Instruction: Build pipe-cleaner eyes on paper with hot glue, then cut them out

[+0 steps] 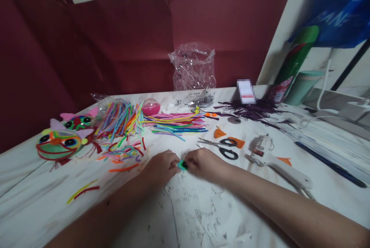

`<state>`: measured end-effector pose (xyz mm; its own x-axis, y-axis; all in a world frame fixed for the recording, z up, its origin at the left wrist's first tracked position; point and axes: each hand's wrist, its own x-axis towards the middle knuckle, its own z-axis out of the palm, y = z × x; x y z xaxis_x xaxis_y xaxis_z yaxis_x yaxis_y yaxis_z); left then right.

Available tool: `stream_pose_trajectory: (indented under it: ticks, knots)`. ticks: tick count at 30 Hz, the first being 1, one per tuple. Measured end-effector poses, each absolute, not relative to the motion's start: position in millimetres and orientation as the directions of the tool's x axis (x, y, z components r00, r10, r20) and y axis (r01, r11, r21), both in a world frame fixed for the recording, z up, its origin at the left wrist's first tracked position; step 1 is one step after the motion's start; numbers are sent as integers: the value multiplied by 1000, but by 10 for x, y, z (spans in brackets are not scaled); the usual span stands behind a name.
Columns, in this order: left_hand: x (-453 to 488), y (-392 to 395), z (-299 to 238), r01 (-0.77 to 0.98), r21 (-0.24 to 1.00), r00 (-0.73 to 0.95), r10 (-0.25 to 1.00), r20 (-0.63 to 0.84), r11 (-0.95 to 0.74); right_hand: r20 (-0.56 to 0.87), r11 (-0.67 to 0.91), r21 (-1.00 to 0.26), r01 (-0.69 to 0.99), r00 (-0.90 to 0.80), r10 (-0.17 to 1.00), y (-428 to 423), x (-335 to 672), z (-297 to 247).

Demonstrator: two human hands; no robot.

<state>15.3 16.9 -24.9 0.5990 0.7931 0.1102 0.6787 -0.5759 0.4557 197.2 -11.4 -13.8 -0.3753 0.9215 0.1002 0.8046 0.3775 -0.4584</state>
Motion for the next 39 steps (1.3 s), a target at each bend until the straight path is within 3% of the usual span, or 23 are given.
stream_pose_trajectory:
  ticks: [8, 17, 23, 28, 32, 35, 39]
  knots:
    - [192, 162, -281, 730, 461, 527, 845, 90, -505, 104, 364, -497, 788, -362, 926, -109, 1983, -148]
    - [169, 166, -338, 740, 513, 467, 881, 72, -434, 127, 269, -633, 726, -246, 961, -100, 1996, -92]
    - [146, 205, -318, 684, 599, 404, 900, 165, -417, 229, 216, -908, 360, -9, 973, -23, 2106, -42]
    - [115, 213, -175, 640, 644, 238, 905, 353, -420, 462, 418, -880, 224, 210, 862, -93, 2347, 436]
    - [133, 180, -99, 641, 613, 238, 879, 413, -461, 583, 510, -810, 290, 303, 754, -126, 2670, 891]
    - [160, 164, -81, 635, 586, 261, 854, 451, -503, 545, 411, -782, 469, 194, 816, -171, 2985, 1063]
    - [145, 182, -90, 572, 577, 299, 804, 514, -582, 412, 193, -652, 733, 129, 902, -408, 3392, 915]
